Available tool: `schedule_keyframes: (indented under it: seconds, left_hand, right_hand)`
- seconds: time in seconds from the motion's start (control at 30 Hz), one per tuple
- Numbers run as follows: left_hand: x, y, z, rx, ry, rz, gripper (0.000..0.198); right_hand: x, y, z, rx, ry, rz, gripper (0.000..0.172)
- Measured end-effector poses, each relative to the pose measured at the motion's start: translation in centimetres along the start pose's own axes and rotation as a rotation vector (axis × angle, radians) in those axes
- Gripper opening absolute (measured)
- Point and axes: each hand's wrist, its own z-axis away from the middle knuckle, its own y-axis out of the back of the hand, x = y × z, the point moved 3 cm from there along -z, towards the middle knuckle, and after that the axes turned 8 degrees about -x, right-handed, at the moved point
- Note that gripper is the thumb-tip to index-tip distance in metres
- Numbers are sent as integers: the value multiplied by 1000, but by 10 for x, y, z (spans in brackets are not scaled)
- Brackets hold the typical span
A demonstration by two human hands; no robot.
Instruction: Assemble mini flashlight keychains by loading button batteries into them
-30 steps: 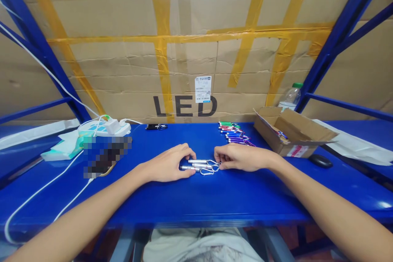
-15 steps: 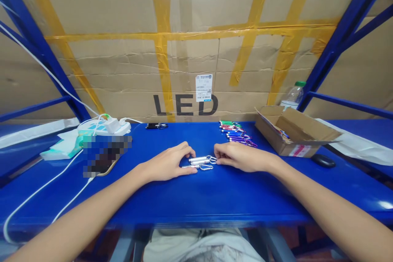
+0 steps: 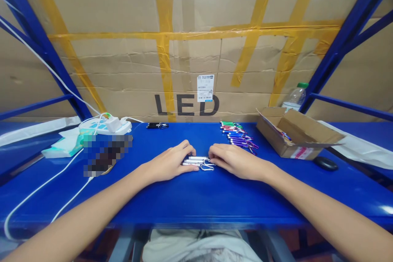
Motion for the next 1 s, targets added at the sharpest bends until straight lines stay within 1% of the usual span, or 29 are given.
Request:
schedule_keyframes:
  seconds: [0.1,0.13,0.2,0.27,0.33,0.4,0.53,0.73,0.83,0.9,1.0]
  left_hand:
    - [-4,7,1,-15,-16,19,64]
    - [-6,10,1,-39,-28,27,67]
    - [-10,15,2,-79,-50,27,62]
    - [-11,19,3,-92,-63,33,50]
    - [-12,19,3,-83,-53,45,39]
    - [-11,18,3,-65,-39,48,34]
    - [-10,13,1,-30,-32,15,33]
    - [-9,12,1,-19,-6,-25,35]
    - [-10,12,2,-23,-11,-32,38]
    - [-11,14,3,-29,-38,-28,40]
    - [-14,17,3,-41,-75,4,41]
  right_hand:
    - [2,2,1,18,7,35,16]
    - [2,3,1,25,10,57,18]
    - [2,4,1,27,23,96,22]
    - [-1,4,1,19,45,102,25]
    - [-3,4,0,15,62,88,26]
    - [-4,3,0,12,69,72,27]
    - [-4,3,0,16,72,44,29]
    - [-13,0,-2,83,92,17,26]
    - [-18,-7,-7,132,51,-10,25]
    - [-20,-12,-10,175,-3,-33,25]
    - [-22,-19,-14,154,-22,-37,18]
